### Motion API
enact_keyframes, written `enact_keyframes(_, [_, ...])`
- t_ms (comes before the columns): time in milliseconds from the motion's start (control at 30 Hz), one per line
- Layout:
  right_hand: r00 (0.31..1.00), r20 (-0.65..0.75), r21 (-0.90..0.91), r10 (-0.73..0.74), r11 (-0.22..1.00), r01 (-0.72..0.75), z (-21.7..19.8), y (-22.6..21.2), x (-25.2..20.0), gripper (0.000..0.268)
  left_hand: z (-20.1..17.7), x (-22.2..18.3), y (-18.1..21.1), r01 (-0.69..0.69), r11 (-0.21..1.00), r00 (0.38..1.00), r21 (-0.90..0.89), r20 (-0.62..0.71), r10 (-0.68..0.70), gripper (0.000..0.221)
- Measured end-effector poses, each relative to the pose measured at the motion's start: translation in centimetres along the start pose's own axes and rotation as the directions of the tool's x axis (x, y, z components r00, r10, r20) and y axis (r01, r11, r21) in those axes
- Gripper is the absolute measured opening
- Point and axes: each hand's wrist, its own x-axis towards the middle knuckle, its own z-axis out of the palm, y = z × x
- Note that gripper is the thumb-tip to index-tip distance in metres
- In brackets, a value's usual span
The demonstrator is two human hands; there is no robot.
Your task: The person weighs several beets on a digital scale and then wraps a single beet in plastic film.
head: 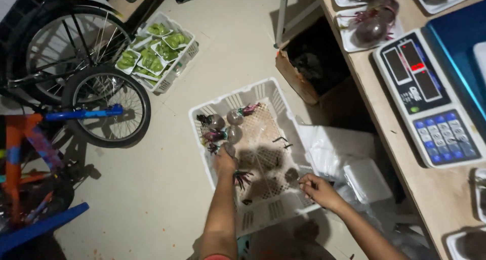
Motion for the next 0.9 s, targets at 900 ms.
enact_keyframes(900, [0.971, 0.088, 0.549, 0.221, 0.803, -0.233, 7.4, -2.0, 9.9, 0.052, 5.3, -12.3, 1.8, -0.523, 0.55, 0.762, -0.651, -0.069, 0.644, 0.073])
